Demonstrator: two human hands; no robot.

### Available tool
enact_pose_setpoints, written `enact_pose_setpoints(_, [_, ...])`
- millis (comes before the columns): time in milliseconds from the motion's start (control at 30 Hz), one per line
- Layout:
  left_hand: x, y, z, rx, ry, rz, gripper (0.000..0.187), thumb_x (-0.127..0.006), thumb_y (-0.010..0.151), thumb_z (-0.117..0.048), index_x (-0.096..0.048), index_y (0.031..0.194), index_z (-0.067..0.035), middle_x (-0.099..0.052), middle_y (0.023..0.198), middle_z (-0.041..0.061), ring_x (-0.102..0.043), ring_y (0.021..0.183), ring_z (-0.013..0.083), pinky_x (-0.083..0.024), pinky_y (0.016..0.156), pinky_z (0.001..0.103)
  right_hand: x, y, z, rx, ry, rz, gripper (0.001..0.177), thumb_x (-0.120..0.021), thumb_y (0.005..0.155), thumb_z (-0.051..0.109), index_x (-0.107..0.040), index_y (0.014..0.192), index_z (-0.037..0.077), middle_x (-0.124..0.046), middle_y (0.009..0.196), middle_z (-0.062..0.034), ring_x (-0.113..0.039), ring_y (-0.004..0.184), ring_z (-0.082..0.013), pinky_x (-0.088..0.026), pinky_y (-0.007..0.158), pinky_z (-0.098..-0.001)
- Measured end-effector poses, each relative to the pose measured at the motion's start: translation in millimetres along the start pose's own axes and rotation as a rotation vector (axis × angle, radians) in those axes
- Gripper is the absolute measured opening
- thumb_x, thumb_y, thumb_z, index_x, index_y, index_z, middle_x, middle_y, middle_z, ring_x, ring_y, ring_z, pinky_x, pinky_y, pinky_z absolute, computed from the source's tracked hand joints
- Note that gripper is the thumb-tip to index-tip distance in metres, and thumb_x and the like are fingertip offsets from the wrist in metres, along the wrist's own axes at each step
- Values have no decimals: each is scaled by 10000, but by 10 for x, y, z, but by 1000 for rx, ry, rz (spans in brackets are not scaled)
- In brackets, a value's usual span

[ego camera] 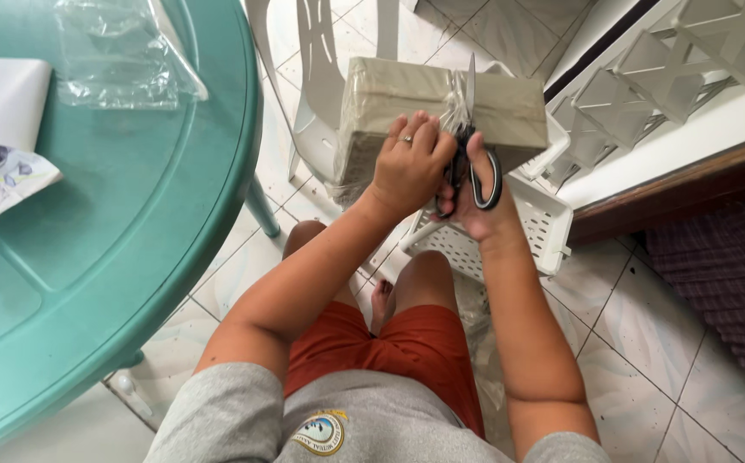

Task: The person uses scissors to cut open plastic packaging and remove white plastic baskets and rods. They place the cut packaging on a nearby table and continue to unwrap the components.

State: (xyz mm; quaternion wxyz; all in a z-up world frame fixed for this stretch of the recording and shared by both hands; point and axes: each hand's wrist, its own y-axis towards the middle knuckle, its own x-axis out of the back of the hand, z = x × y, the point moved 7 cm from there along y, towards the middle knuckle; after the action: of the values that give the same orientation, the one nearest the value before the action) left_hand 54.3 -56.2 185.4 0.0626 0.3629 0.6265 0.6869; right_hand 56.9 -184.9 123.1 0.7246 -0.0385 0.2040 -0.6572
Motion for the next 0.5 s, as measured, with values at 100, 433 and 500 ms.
enact_pose_setpoints(100, [3,-59,27,66,-29,9,115,-611,928,-144,-621,1015,-70,-674,1131,139,-687,1127,326,-507,1037,477,99,85,17,-6,4,-12,644,-630,844,782,-587,763,145,-490,564,-13,-472,452,-165,-516,487,-418])
enact_pose_setpoints(433, [-150,-66,473,369,-165,-10,123,-602,914,-36,-527,1009,-58,-625,979,154,-642,898,369,-558,767,443,353,-330,587,340,-278,-15,551,-837,823,550,-566,950,87,-632,716,-32,-593,593,-139,-466,570,-286])
enact_pose_setpoints(500, [-191,-16,476,431,-214,-43,166,-593,923,-13,-535,1066,-73,-645,934,138,-649,851,371,-536,722,463,484,-390,804,562,-584,-314,546,-907,889,426,-517,1003,62,-583,802,-37,-544,696,-126,-441,622,-294])
